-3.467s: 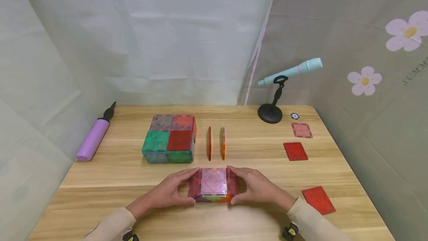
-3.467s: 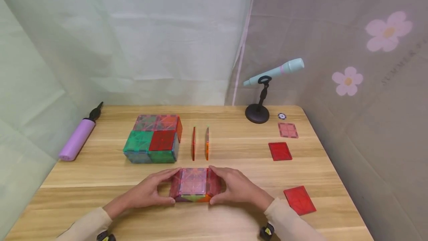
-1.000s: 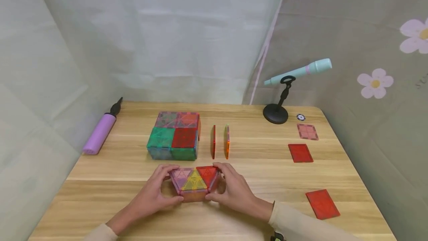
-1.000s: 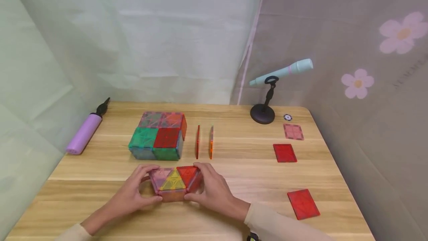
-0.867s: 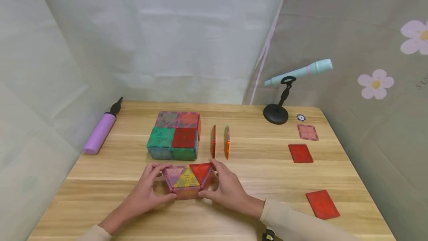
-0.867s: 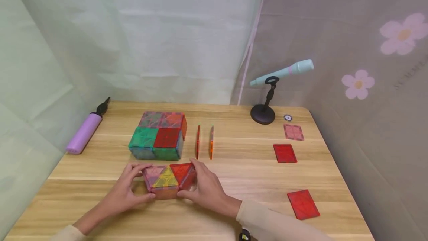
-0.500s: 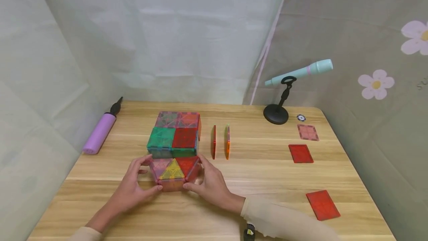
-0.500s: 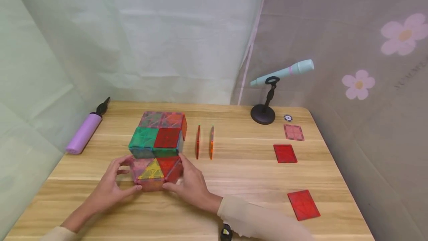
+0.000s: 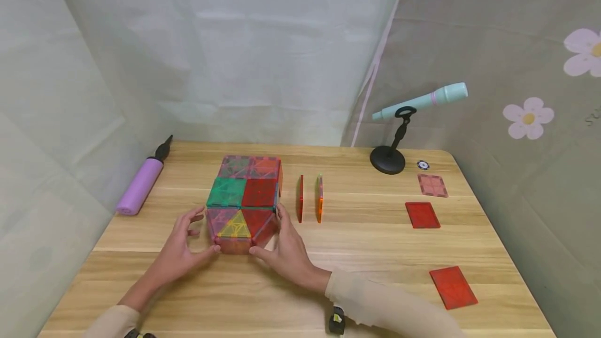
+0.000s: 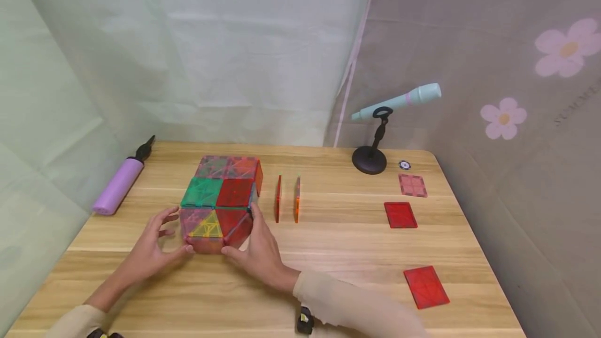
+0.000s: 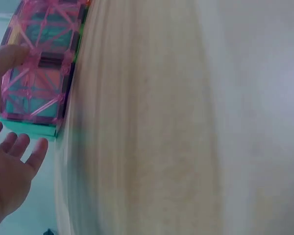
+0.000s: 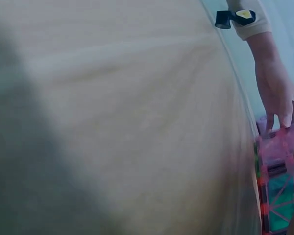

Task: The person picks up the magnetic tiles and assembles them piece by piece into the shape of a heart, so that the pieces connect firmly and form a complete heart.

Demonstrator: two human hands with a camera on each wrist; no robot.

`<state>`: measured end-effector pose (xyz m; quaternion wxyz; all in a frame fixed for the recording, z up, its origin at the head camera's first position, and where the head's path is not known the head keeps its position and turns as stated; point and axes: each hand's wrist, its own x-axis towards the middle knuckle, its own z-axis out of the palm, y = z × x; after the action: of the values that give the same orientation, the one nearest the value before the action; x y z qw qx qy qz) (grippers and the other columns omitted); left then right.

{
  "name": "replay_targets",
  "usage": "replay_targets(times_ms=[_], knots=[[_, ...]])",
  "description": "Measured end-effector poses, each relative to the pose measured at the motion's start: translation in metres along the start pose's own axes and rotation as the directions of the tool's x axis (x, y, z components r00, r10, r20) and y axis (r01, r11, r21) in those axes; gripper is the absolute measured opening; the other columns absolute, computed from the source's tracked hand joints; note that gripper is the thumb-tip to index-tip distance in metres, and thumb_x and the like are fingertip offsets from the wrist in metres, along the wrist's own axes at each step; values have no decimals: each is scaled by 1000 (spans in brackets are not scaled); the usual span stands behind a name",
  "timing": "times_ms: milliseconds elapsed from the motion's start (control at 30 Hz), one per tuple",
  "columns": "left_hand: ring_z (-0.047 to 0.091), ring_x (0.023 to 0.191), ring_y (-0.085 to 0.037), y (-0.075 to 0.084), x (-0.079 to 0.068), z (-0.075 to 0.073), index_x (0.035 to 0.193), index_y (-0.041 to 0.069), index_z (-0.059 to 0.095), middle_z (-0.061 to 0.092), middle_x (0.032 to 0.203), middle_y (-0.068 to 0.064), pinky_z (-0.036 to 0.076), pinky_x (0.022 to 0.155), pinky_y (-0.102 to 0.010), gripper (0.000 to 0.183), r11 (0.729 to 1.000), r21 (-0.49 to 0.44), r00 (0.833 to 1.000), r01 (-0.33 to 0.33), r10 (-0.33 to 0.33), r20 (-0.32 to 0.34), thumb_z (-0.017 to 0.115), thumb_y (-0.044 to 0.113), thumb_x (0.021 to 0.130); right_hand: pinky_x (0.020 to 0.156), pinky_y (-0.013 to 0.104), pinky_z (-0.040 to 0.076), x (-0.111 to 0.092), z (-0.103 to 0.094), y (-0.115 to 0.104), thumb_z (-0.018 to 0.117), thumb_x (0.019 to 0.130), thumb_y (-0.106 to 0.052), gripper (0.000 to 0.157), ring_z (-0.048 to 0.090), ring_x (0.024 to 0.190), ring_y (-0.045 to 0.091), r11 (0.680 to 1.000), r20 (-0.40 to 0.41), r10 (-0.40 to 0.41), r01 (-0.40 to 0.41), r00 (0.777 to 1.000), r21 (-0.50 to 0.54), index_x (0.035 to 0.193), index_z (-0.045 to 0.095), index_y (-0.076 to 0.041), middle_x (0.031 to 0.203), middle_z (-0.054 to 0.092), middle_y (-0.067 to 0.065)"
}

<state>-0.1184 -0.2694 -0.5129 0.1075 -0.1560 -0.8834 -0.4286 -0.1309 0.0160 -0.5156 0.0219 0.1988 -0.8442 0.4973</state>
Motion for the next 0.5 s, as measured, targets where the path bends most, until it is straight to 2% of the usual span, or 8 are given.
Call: replay_targets(times_ms=[67, 133, 233, 367, 433, 500], knots=[[46, 131, -42, -3, 2, -1, 156, 0, 29, 40, 151, -24, 41, 96, -6, 103, 1000, -14, 999, 25, -25, 28, 92, 13, 75, 115, 44, 40, 3, 0, 0, 88, 81, -39, 119, 40, 145, 19, 1000, -5, 5, -5, 1000, 6, 164, 8, -11, 165, 32, 5], [45, 133, -42, -4, 4, -3, 157, -1, 29, 42, 152, -25, 40, 98, -6, 102, 999, -13, 997, 45, -44, 61, 91, 16, 78, 115, 43, 39, 6, 0, 1, 88, 81, -41, 121, 39, 146, 17, 1000, -2, 5, -5, 1000, -5, 165, 5, -12, 165, 32, 4], [47, 137, -29, -5, 4, -4, 158, 0, 28, 44, 153, -24, 39, 100, -6, 100, 997, -5, 992, 71, -70, 104, 88, 22, 82, 115, 43, 40, 6, -1, 2, 87, 81, -43, 122, 40, 145, 17, 1000, 10, 6, -6, 1000, -27, 165, 5, -9, 164, 34, 5], [46, 132, 0, -6, 3, -4, 159, 2, 28, 47, 152, -24, 41, 100, -8, 99, 997, -10, 991, 76, -74, 116, 87, 23, 83, 112, 43, 43, 6, -2, 4, 86, 81, -45, 120, 46, 140, 16, 1000, 17, 4, -4, 1000, -28, 164, 8, -8, 159, 42, 5], [43, 129, 8, -7, 4, -4, 160, 3, 27, 46, 152, -25, 42, 99, -8, 99, 997, -18, 991, 74, -71, 114, 87, 22, 84, 111, 43, 44, 7, -2, 5, 86, 81, -45, 119, 48, 138, 15, 1000, 17, 0, 0, 1000, -20, 164, 9, -9, 157, 44, 4], [43, 127, 11, -7, 4, -5, 160, 4, 27, 47, 152, -25, 42, 99, -8, 99, 997, -23, 991, 79, -76, 112, 87, 21, 84, 110, 42, 45, 9, -2, 5, 87, 80, -44, 119, 51, 136, 14, 1000, 17, -3, 4, 1000, -12, 165, 9, -11, 155, 46, 2]])
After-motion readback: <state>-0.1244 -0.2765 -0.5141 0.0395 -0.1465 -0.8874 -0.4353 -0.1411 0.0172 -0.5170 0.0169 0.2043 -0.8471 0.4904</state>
